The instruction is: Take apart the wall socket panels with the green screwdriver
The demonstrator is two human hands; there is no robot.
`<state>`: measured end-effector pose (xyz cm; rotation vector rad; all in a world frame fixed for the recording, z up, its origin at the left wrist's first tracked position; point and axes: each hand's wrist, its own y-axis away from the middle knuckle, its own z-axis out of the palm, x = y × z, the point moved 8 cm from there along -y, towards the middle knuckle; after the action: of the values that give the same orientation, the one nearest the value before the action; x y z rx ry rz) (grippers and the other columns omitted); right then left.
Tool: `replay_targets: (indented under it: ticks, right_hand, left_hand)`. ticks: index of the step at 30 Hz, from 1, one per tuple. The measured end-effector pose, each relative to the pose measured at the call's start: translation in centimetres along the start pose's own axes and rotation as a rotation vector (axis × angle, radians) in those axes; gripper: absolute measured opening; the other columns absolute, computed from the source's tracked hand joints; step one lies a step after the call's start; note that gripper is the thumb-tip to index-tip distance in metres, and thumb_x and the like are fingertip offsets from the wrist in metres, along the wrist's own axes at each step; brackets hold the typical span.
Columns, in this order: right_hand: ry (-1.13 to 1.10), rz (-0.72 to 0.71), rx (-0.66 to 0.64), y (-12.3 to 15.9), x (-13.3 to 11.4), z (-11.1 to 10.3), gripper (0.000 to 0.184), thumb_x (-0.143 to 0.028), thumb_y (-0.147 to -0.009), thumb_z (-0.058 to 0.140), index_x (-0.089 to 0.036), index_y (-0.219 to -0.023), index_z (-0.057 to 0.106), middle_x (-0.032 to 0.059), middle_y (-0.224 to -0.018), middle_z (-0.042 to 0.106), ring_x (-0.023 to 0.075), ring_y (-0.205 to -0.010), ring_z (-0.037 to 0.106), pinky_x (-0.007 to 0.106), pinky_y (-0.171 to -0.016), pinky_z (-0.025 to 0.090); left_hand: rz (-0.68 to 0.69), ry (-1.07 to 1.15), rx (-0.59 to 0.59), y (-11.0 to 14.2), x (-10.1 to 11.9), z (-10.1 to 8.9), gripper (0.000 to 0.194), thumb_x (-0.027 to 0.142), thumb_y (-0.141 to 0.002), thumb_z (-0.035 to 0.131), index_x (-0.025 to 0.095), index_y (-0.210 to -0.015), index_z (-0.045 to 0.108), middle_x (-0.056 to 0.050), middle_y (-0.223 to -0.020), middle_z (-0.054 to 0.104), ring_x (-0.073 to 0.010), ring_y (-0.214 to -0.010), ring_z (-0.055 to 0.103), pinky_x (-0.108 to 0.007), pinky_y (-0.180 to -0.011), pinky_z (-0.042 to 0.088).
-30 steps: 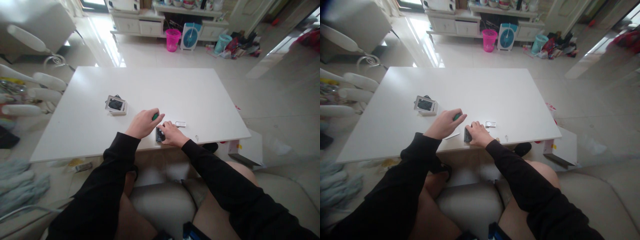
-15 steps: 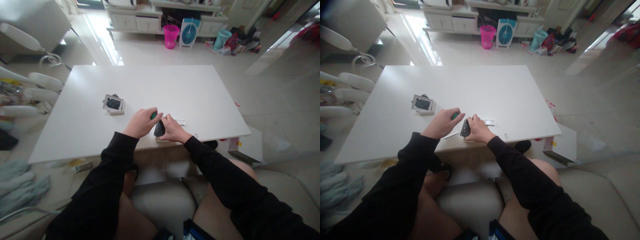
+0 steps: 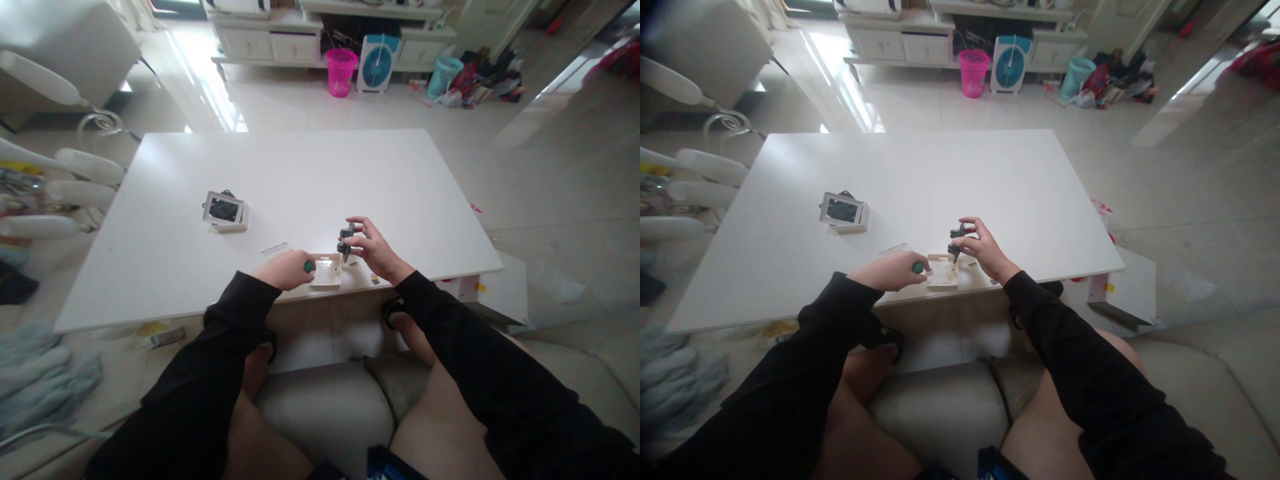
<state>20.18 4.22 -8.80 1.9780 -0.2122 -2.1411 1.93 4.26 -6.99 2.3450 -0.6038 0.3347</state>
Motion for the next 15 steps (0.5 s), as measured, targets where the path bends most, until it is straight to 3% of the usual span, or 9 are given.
replay_targets:
  ticks: [4,9,15]
  right_hand:
    - [0.027,-0.049,-0.026,0.1,0.2,-0.2,0.069,-0.034,-0.060,0.084,-0.029,-0.116,0.044,0.0033,-0.122,0.051,0.0224,-0.107,0.067,0.047,-0.098,0.057]
    - [0.127,-0.096,-0.093,0.4,-0.1,0.2,0.072,-0.031,-0.057,0.090,-0.026,-0.112,0.045,0.0057,-0.130,0.048,0.0204,-0.108,0.067,0.044,-0.100,0.057]
    - [0.330,-0.220,-0.211,1.1,-0.8,1.4,0.067,-0.022,-0.061,0.086,-0.025,-0.117,0.050,0.0062,-0.131,0.055,0.0231,-0.117,0.065,0.045,-0.104,0.054]
  left_hand:
    - [-0.069,0.018,-0.172,-0.6,-0.8,2.4,0.049,0.026,-0.082,0.061,0.020,-0.129,0.073,-0.008,-0.093,0.078,-0.0126,-0.047,0.058,-0.027,-0.053,0.047]
    - [-0.098,0.014,-0.220,-1.2,-1.1,3.1,0.054,0.026,-0.082,0.060,0.017,-0.134,0.070,-0.011,-0.099,0.078,-0.0112,-0.043,0.055,-0.026,-0.049,0.048]
    - [-0.114,0.005,-0.224,-0.8,-0.8,2.7,0.052,0.024,-0.084,0.059,0.016,-0.134,0.069,-0.012,-0.093,0.077,-0.0110,-0.041,0.053,-0.026,-0.047,0.046]
